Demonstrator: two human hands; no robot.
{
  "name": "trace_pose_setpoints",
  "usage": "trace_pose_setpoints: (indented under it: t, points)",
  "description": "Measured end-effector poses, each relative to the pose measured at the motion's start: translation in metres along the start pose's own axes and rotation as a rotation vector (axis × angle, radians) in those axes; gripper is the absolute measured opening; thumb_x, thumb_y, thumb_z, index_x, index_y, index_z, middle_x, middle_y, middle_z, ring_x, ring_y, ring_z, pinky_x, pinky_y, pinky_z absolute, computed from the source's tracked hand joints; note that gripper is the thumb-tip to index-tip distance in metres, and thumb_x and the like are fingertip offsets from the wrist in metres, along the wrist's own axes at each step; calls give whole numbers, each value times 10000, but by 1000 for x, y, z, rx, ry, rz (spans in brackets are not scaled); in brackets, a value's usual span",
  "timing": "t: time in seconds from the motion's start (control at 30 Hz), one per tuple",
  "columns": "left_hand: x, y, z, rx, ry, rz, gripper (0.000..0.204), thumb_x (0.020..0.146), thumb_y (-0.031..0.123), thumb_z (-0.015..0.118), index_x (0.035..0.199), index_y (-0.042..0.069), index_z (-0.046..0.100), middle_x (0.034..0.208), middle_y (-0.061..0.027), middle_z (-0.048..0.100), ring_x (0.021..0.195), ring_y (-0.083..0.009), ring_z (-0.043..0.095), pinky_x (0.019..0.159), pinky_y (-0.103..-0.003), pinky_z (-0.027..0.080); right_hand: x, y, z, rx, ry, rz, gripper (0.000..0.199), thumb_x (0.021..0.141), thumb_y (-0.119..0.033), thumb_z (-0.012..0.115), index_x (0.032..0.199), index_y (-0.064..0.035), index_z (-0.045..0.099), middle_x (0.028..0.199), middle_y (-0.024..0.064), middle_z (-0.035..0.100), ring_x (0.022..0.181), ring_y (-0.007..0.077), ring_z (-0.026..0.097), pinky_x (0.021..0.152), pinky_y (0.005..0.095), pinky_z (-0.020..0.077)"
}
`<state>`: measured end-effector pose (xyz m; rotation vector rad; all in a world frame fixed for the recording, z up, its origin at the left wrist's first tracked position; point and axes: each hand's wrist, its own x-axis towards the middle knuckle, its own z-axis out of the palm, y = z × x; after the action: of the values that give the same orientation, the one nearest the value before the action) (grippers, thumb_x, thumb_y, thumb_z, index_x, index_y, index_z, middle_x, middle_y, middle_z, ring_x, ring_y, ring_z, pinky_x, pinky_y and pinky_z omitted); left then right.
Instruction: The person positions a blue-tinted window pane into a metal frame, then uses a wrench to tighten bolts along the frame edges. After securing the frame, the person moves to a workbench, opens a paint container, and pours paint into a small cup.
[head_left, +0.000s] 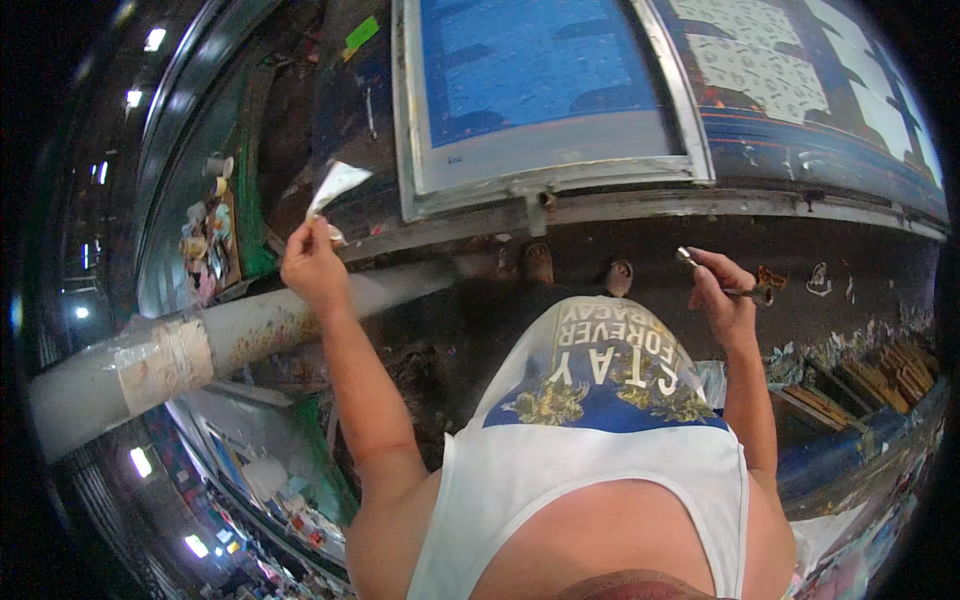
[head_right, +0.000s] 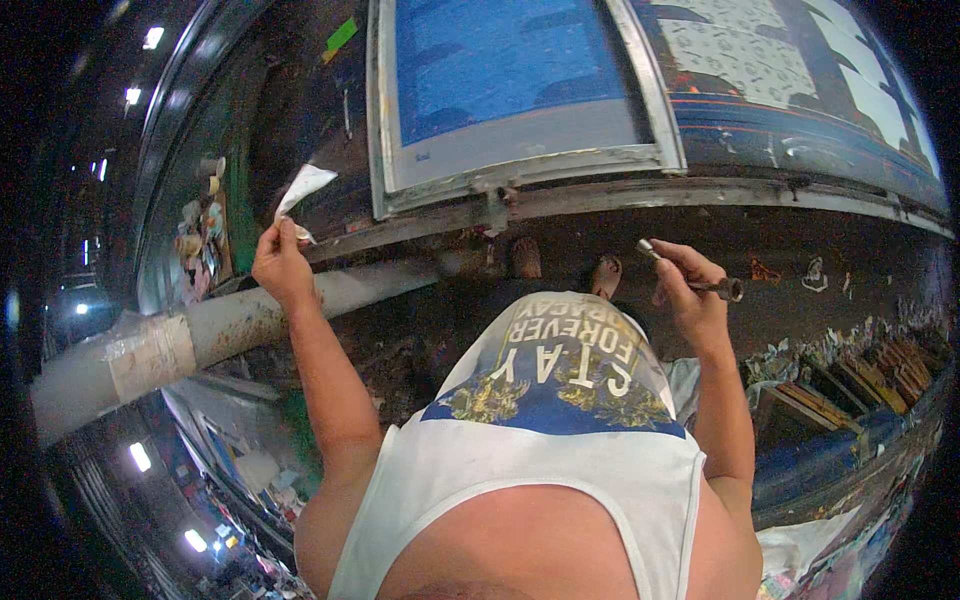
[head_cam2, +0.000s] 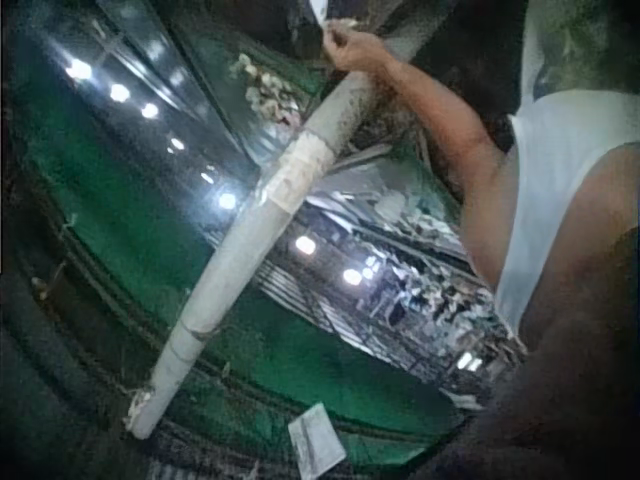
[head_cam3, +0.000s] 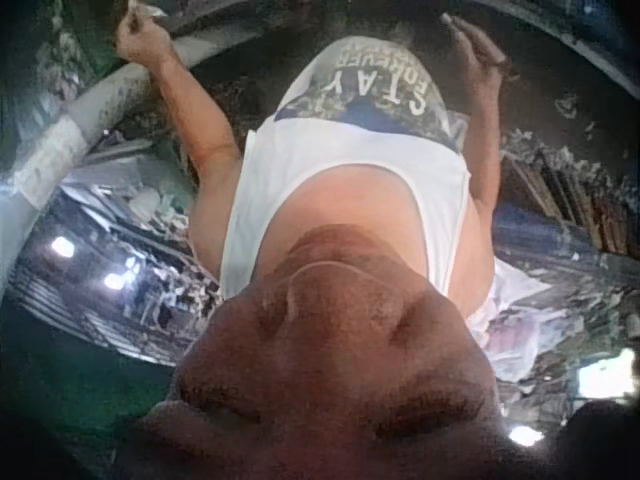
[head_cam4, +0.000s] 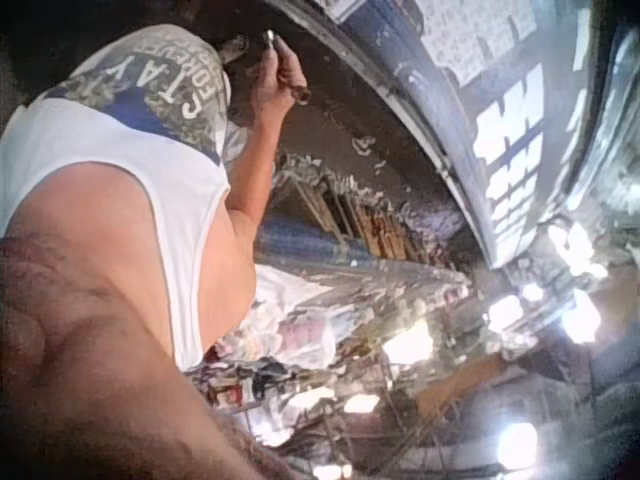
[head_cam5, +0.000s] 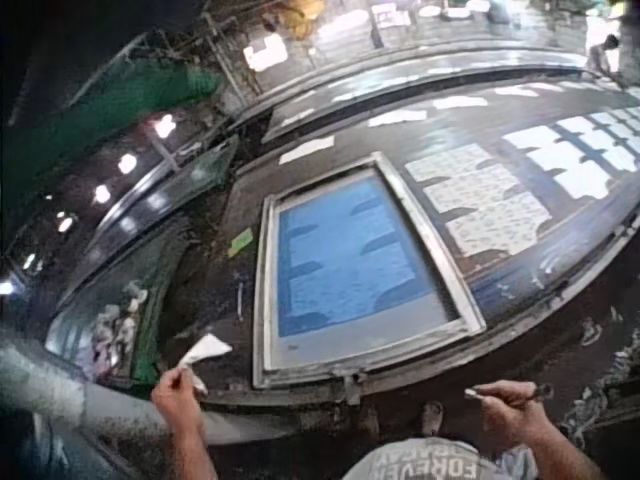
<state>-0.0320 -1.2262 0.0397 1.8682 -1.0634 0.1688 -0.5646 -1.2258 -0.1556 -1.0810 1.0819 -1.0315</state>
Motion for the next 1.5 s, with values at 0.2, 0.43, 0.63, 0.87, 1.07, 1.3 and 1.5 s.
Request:
trace_pose_setpoints:
  t: [0.2, 0.43, 0.63, 0.87, 1.07, 1.3, 1.5]
  points:
    - [70, -105, -19, 912, -82, 176, 538, 917, 259, 873, 1365, -3, 730, 1347, -185, 719, 1211, -366, 688, 1049, -484, 535, -13, -3, 62, -34, 124, -33, 335, 1048, -134, 717, 1362, -18, 735, 904, 2, 717, 704, 67, 648, 622, 261, 533]
    - [93, -125, 74, 209, -230, 436, 557, 909, 207, 858, 1402, 3, 697, 1488, -192, 626, 1396, -382, 578, 1183, -532, 453, 24, -9, 146, 194, 440, 94, 261, 1032, -259, 760, 1177, -42, 756, 752, 26, 690, 534, 58, 549, 449, 235, 398]
    - [66, -66, 165, -111, -378, 758, 306, 875, 105, 838, 1169, 43, 782, 1169, -149, 772, 1152, -368, 706, 1044, -489, 524, 27, -17, 166, 313, 672, 49, 218, 1052, -215, 734, 1163, -28, 722, 725, 15, 672, 497, 70, 555, 435, 244, 414]
    - [-40, 54, 269, -221, -823, 1064, 367, 851, 161, 835, 1192, 54, 753, 1179, -148, 745, 1115, -374, 680, 981, -509, 531, 33, 3, 118, 299, 809, 20, 273, 1058, -201, 721, 1225, 13, 703, 682, 5, 615, 502, 84, 567, 463, 269, 471]
    - [-117, 135, 351, 19, -1029, 1083, 493, 872, 171, 830, 1323, 12, 706, 1290, -171, 720, 1197, -376, 664, 1053, -484, 538, 57, 29, 42, 409, 690, 81, 269, 1056, -193, 721, 1230, 11, 703, 669, -9, 600, 513, 86, 568, 475, 268, 486]
    - [-152, 176, 395, 76, -1125, 1079, 531, 830, 183, 857, 1309, 21, 695, 1195, -176, 723, 1123, -393, 662, 982, -502, 543, 92, 51, -31, 536, 489, 141, 253, 1089, -207, 679, 1233, 0, 691, 717, 5, 666, 537, 87, 632, 485, 257, 482]
    - [-158, 194, 403, 56, -1100, 995, 499, 750, 146, 844, 1227, 30, 755, 1106, -164, 717, 1059, -377, 683, 932, -486, 570, 113, 51, -54, 537, 455, 142, 263, 1095, -215, 666, 1237, 6, 686, 691, 5, 631, 541, 96, 634, 493, 258, 490]
